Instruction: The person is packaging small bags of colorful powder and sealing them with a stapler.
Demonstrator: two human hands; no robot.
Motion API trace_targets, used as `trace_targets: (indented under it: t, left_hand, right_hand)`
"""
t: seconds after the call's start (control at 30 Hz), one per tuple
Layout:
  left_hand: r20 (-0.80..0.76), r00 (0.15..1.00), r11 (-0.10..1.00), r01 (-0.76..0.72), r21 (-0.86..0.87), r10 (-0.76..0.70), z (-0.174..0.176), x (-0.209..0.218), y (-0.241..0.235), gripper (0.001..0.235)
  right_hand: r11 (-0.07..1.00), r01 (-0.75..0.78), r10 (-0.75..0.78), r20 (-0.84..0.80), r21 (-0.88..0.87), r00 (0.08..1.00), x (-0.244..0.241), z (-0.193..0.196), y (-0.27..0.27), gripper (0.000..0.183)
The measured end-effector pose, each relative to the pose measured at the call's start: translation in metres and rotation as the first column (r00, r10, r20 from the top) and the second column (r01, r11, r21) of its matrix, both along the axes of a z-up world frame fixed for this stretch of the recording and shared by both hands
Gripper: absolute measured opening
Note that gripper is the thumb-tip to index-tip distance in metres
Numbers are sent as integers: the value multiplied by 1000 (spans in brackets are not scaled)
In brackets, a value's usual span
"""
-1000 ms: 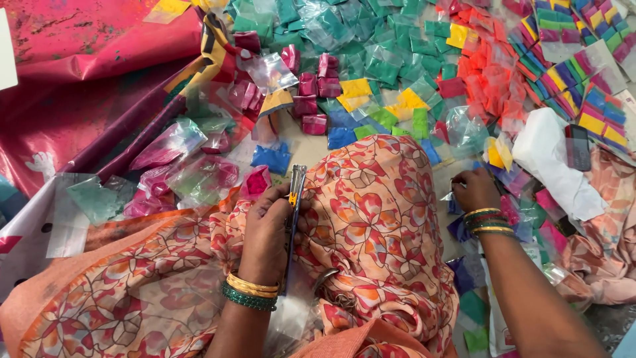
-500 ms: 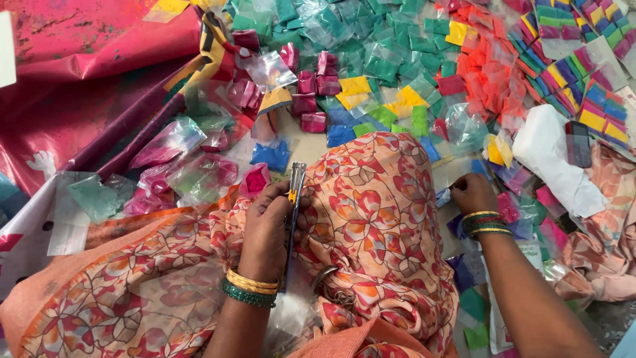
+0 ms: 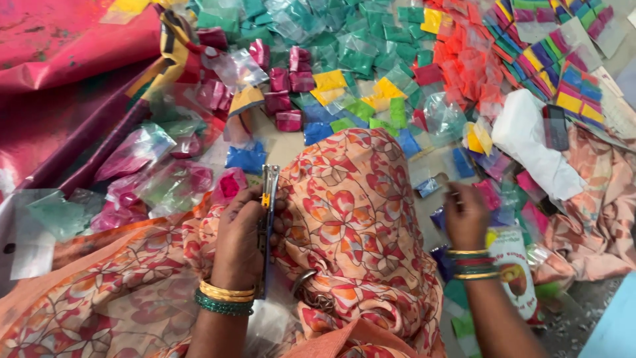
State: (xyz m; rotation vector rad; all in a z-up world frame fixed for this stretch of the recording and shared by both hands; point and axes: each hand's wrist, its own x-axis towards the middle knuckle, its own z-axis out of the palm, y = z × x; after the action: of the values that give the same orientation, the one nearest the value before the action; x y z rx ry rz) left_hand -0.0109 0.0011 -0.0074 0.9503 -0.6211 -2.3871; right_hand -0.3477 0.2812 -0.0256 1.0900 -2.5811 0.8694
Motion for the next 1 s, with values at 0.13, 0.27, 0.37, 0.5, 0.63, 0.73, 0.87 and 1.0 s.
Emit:
trace_targets:
  t: [0.13,0.27,0.37,0.5,0.63,0.73,0.87,1.0]
  left_hand:
    - [-3,1000,1000,-7,-24,7,-2,1,3,36]
    - [-22,1000,999,-13,-29,12,0,2,2,35]
    - [-14,1000,1000,-20,-22,20,-2,0,4,36]
    - [-26,1000,1000,-19,-24,18,-1,2,4,34]
    - [-37,999,1000,-21,-21,20,-1,4,4,33]
    - [-20,999,999,-33,-41,32,8,2,7,33]
    - [15,997,995,-72,-66,73,5,4,8,33]
    - [-15,998,998,-64,-26,63,6,3,6,29]
  right_hand:
    - [976,207,-161,421,-63,892,23,-22,18,18]
    - [927,225,-52,491,-300,870,5,-48,50,14]
    - [958,134,37,573,-254,819,10,-41,39,19]
    - [976,19,-87,308,218,948,31,-30,5,31]
    - [945,79,-136,163,318,977,30,-51,-1,34]
    - [950,78,-130,157,304,979,6,-89,11,33]
    - [948,31,-82,149,317,985,-17,-120,22,30]
    - [943,22,-72,142,331,987,-23,-118,34,37]
